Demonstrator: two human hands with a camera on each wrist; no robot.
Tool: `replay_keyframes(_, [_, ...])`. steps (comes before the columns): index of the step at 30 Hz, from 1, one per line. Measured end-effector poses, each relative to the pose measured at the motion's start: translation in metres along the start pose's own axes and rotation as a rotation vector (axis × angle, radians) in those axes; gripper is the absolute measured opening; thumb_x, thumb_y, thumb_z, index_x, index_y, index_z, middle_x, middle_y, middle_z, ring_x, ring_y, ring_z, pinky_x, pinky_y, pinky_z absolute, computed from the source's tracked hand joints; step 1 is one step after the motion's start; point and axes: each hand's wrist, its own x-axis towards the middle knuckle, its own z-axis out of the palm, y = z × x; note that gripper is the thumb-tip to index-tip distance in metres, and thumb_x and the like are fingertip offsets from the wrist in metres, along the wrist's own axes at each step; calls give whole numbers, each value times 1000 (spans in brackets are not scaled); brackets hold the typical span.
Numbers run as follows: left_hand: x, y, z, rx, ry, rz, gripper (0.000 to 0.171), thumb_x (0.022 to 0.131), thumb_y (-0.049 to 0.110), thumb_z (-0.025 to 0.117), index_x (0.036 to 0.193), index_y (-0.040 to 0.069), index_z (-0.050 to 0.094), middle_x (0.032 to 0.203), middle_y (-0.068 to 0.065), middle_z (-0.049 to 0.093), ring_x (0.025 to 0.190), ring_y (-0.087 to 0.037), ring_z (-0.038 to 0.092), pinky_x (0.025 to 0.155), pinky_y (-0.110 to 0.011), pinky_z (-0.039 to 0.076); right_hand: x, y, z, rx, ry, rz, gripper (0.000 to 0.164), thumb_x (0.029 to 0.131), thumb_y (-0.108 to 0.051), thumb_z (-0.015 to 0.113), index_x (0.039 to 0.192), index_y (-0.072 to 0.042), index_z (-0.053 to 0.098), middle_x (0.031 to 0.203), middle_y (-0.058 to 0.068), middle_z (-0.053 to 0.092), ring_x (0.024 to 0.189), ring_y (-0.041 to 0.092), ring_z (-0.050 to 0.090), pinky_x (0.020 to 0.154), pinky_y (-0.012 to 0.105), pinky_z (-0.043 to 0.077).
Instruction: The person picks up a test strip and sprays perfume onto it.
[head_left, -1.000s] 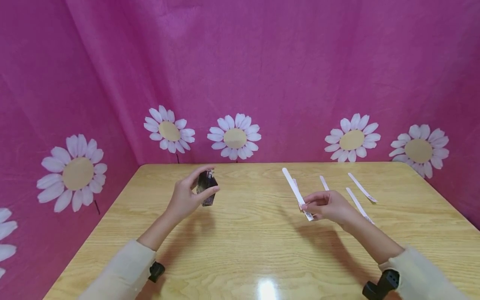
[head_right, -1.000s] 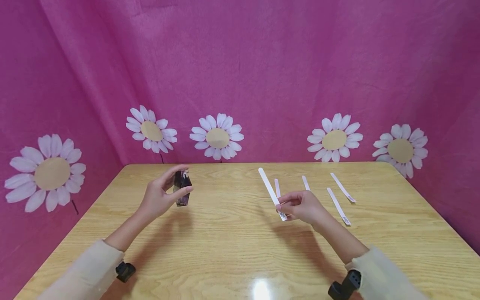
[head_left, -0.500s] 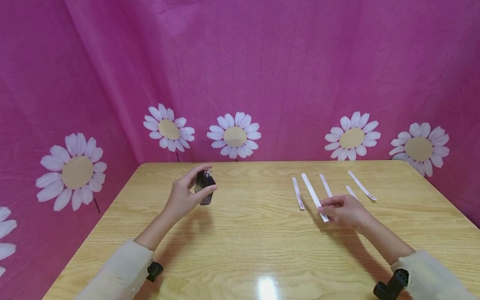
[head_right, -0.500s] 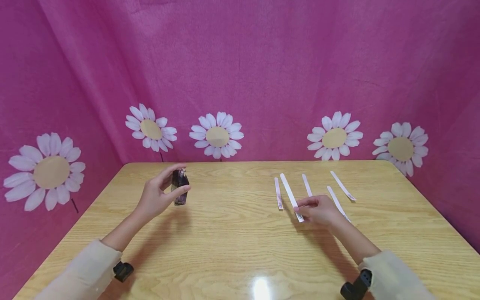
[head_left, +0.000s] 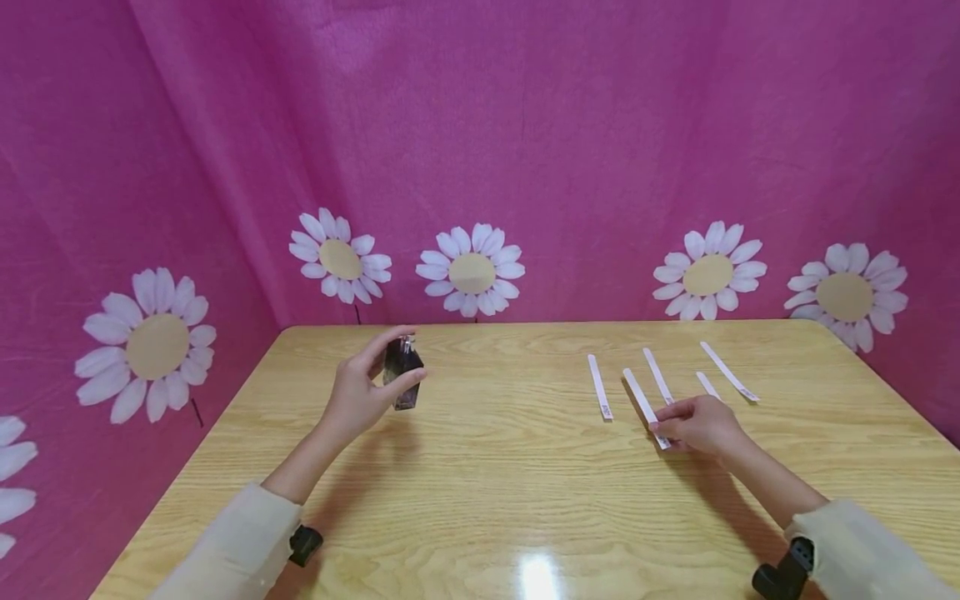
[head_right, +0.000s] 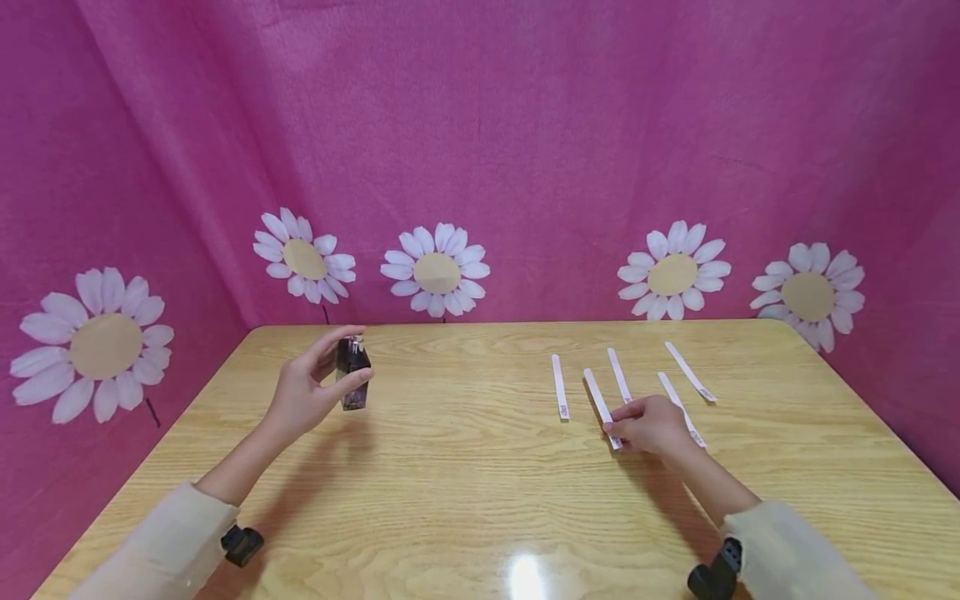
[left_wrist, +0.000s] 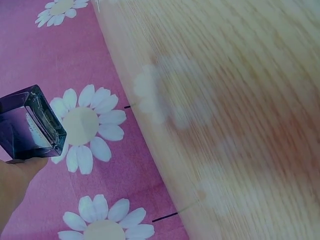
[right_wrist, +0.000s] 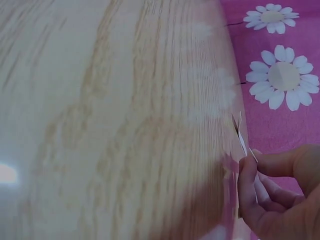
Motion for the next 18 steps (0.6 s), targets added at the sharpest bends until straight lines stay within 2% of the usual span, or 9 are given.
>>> replay_keyframes(4, [0, -2, 0, 7, 6, 6, 53, 80, 15, 78, 130, 16, 58, 107, -11, 70, 83, -15, 59, 77, -32, 58, -1, -1, 0, -79, 45, 6, 31, 83, -12, 73, 100, 13, 67, 63, -6, 66, 55, 3, 61, 54, 21, 56])
replay_keyframes(12, [0, 0, -1, 5, 22, 16, 53, 80, 15, 79, 129, 17, 59, 108, -11, 70, 82, -14, 57, 73, -25, 56, -4, -3, -3, -167, 53, 3, 31, 84, -15, 72, 103, 10, 69, 68, -3, 69, 58, 4, 62, 54, 22, 54])
replay_keyframes(18, [-1, 2, -3, 13, 20, 7, 54, 80, 14, 78, 129, 15, 58, 112, -10, 70, 84, -13, 58, 76, -23, 56, -6, -3, -4, -231, 99, -50, 31, 82, -16, 74, 99, 9, 69, 72, 3, 72, 56, 6, 62, 52, 23, 53])
